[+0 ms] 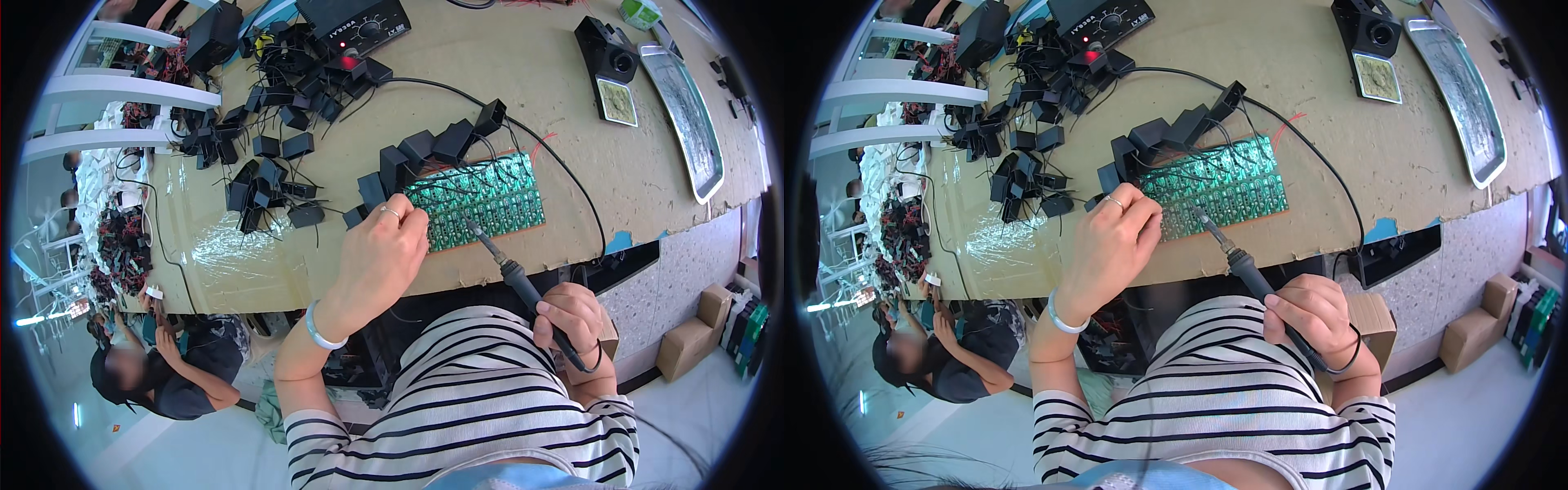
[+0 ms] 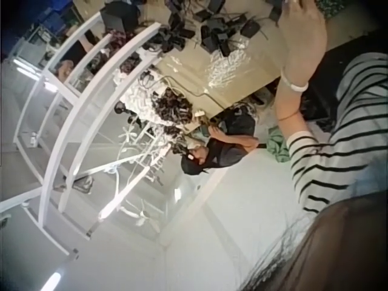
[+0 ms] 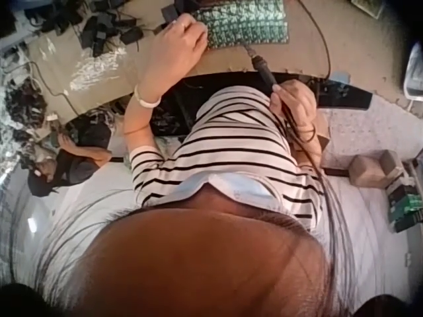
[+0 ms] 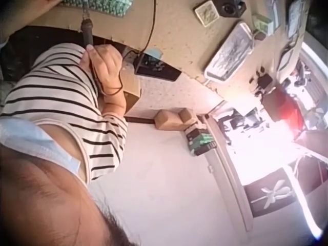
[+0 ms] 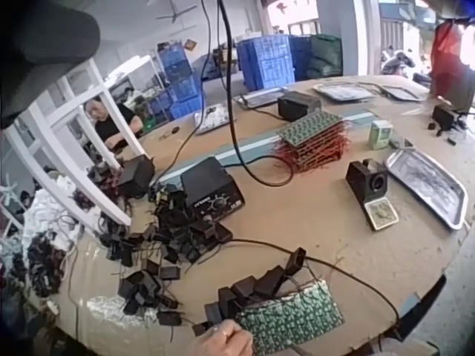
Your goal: Soldering components and wires onto a printed circuit board.
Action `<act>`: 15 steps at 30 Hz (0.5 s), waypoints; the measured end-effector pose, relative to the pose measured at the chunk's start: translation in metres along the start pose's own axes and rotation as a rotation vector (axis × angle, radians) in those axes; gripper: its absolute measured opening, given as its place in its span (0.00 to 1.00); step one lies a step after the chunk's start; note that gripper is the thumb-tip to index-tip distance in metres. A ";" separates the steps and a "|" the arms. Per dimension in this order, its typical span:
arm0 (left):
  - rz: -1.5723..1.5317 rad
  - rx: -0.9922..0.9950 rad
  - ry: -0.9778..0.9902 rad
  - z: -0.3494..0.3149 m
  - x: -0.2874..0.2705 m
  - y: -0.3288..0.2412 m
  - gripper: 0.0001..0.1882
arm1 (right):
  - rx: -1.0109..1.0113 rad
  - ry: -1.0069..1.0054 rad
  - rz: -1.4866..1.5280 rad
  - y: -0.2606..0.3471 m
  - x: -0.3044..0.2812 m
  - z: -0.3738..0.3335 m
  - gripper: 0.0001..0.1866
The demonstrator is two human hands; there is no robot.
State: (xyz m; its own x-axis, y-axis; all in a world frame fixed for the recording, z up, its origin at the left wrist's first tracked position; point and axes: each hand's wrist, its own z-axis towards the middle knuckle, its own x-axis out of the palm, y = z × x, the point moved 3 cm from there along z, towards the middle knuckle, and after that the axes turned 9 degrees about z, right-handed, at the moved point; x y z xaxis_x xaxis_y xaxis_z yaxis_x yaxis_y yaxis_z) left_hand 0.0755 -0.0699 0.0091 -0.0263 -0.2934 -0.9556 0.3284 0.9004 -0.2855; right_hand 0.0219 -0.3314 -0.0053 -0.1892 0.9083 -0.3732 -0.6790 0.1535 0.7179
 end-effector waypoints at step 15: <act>-0.063 0.092 -0.278 -0.017 -0.031 0.005 0.10 | 0.006 -0.025 -0.006 0.001 -0.003 -0.004 0.15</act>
State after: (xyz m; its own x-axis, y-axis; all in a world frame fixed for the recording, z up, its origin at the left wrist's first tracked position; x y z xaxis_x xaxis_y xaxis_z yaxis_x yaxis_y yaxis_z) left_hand 0.0617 -0.0512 0.0359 0.2060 -0.4362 -0.8760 0.4190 0.8483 -0.3239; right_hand 0.0187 -0.3352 -0.0060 -0.1676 0.9167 -0.3628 -0.6758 0.1611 0.7193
